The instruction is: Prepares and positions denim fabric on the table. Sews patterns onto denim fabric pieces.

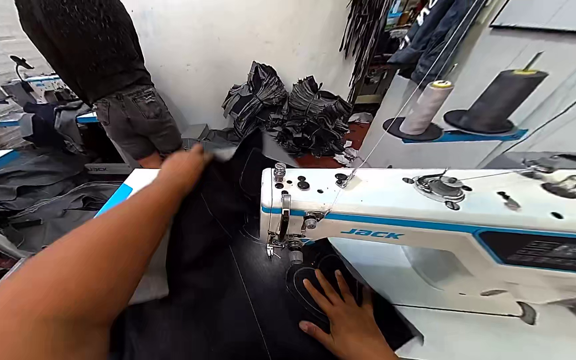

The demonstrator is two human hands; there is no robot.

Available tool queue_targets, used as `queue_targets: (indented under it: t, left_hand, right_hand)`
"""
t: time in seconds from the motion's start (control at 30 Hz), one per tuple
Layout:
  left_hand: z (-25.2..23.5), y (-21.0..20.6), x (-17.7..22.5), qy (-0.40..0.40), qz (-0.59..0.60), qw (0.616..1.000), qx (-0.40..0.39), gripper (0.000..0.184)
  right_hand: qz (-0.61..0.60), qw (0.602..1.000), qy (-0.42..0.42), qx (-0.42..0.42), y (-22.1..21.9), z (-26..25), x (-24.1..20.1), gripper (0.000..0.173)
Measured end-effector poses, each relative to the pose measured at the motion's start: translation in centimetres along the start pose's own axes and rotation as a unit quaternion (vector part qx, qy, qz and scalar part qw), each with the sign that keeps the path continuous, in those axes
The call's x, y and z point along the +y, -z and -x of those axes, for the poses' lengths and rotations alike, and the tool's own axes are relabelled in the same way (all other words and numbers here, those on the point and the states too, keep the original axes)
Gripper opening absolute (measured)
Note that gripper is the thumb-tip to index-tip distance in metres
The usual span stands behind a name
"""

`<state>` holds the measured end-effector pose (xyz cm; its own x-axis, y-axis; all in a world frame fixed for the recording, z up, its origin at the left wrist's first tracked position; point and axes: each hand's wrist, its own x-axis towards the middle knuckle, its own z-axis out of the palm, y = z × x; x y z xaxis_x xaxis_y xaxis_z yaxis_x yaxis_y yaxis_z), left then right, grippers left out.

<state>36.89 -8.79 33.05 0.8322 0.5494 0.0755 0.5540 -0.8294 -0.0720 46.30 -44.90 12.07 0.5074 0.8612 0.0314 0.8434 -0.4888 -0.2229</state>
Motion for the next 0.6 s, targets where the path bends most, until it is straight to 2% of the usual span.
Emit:
queue_targets:
  t: [0.1,0.2,0.3,0.37,0.43,0.47,0.5,0.53,0.57,0.6]
  left_hand:
    - [-2.3,3.5,1.0,-0.078,0.037,0.986,0.144,0.052]
    - [-2.0,3.3,3.6,-0.132,0.071,0.968,0.2,0.048]
    - [3.9,0.2,6.5,-0.107,0.079,0.98,0.148,0.037]
    - [9.7,-4.2,9.3,-0.132,0.1,0.986,0.03,0.033]
    - [14.8,-10.0,11.1,-0.191,0.16,0.959,-0.134,0.062]
    - [16.7,-13.2,10.9,-0.218,0.169,0.947,-0.164,0.08]
    - [18.0,-16.3,9.9,-0.255,0.167,0.944,-0.129,0.089]
    - [18.6,-18.8,8.5,-0.302,0.158,0.939,-0.054,0.091]
    - [18.4,-20.0,6.8,-0.344,0.154,0.926,-0.008,0.088]
    - [17.8,-20.3,5.2,-0.371,0.152,0.916,-0.004,0.086]
  right_hand:
    - [-0.01,0.998,-0.02,0.05,-0.1,3.9,0.7,0.091]
    - [-0.008,0.996,-0.078,0.045,0.2,7.2,-0.4,0.094]
    - [0.0,0.992,-0.118,0.053,-0.6,9.5,-2.2,0.101]
    - [-0.007,0.989,-0.147,0.022,-0.2,9.8,-3.4,0.101]
    - [-0.014,0.985,-0.164,-0.043,1.2,9.6,-4.1,0.097]
    - [-0.022,0.982,-0.166,-0.087,2.2,9.5,-4.0,0.094]
    - [-0.035,0.978,-0.164,-0.126,3.4,9.4,-3.7,0.088]
    - [-0.058,0.976,-0.16,-0.136,4.4,9.5,-3.1,0.08]
    - [-0.091,0.98,-0.153,-0.086,5.1,10.1,-1.9,0.068]
    - [-0.132,0.979,-0.155,0.006,5.5,11.0,-0.3,0.053]
